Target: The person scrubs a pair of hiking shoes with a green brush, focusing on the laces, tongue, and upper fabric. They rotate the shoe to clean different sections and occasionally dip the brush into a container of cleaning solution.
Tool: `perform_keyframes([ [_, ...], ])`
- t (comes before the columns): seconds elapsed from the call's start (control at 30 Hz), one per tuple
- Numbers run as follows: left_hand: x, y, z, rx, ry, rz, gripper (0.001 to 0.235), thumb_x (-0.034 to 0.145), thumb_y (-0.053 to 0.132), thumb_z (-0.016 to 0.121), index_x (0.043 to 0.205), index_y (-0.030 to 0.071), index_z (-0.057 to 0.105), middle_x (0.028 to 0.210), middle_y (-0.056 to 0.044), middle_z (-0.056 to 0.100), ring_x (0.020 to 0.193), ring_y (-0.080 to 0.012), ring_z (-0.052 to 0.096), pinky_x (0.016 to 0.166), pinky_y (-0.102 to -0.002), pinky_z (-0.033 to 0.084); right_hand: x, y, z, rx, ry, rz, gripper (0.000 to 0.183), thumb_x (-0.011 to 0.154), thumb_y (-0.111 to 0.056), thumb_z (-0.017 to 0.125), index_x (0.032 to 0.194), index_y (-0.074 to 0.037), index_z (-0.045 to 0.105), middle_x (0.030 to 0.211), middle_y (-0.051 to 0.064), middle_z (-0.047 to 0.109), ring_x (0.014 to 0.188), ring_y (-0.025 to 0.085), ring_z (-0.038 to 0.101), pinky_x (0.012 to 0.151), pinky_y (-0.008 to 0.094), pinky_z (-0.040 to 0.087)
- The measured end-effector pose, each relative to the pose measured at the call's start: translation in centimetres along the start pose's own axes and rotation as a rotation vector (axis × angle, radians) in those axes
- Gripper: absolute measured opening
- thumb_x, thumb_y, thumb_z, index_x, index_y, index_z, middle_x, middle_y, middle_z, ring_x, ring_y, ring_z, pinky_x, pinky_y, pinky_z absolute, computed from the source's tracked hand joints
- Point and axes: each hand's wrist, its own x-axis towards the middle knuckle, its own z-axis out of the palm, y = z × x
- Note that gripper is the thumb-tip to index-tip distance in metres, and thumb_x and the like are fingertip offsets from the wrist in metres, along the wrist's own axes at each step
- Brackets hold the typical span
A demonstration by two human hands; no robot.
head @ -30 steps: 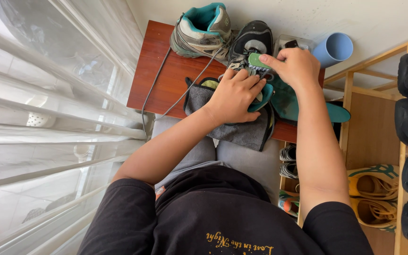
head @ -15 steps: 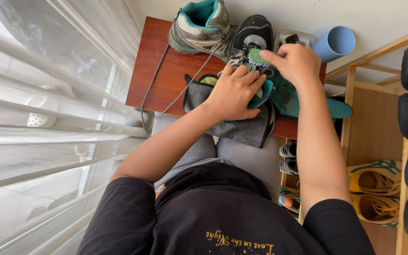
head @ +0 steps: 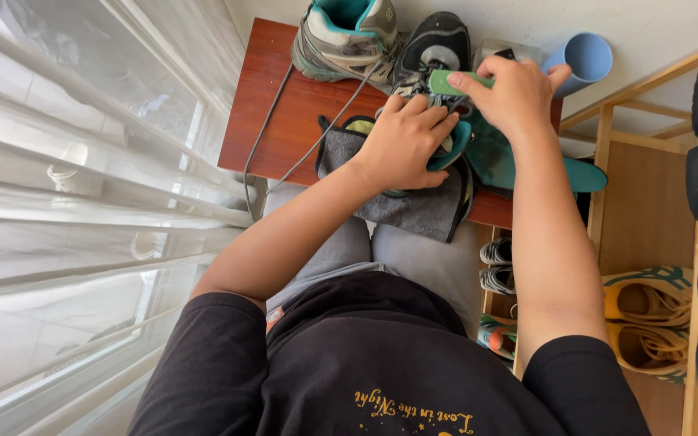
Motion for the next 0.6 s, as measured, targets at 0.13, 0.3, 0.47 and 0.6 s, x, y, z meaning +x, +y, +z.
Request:
perform_keyframes([
  [0.13, -0.2, 0.0, 0.0, 0.002, 0.040, -0.009, 0.089, 0.071, 0.073, 0.078, 0.135, 0.012, 0.068, 0.117, -0.001, 0.067, 0.099, -0.0253, 0.055, 0.077, -0.043, 0.041, -0.5, 0.5, 0.3, 0.073, 0.117, -0.060, 0.052, 0.107, -0.070, 0.063, 0.097, -0.019, 0.070, 0.087, 0.004, 0.067, 0.107, 0.036, 0.056, 0.092, 0.057, 0.019],
  [0.3, -0.4, 0.1, -0.7, -0.024, 0.062, -0.027, 0.087, 0.069, 0.069, 0.080, 0.134, 0.012, 0.069, 0.112, -0.001, 0.067, 0.096, -0.0254, 0.056, 0.075, -0.042, 0.041, -0.4, 1.4, 0.2, 0.185, 0.050, -0.131, 0.052, 0.106, -0.071, 0.064, 0.080, -0.026, 0.065, 0.076, -0.006, 0.055, 0.106, 0.024, 0.054, 0.091, 0.044, 0.017],
  [0.47, -0.5, 0.3, -1.0, 0.000, 0.047, -0.012, 0.089, 0.072, 0.072, 0.079, 0.135, 0.011, 0.068, 0.117, -0.003, 0.068, 0.098, -0.0261, 0.057, 0.076, -0.042, 0.042, 0.6, 1.2, 0.2, 0.126, 0.040, -0.112, 0.057, 0.102, -0.074, 0.063, 0.076, -0.024, 0.064, 0.070, -0.004, 0.053, 0.104, 0.024, 0.052, 0.096, 0.049, 0.017],
  [0.6, -0.5, 0.4, -0.8, -0.043, 0.062, -0.039, 0.086, 0.070, 0.065, 0.079, 0.134, 0.010, 0.068, 0.119, -0.003, 0.068, 0.097, -0.0263, 0.058, 0.075, -0.043, 0.040, 2.8, 3.7, 2.4, -0.021, 0.396, -0.223, 0.053, 0.104, -0.071, 0.074, 0.087, -0.021, 0.071, 0.084, -0.001, 0.060, 0.104, 0.027, 0.049, 0.097, 0.057, 0.020],
])
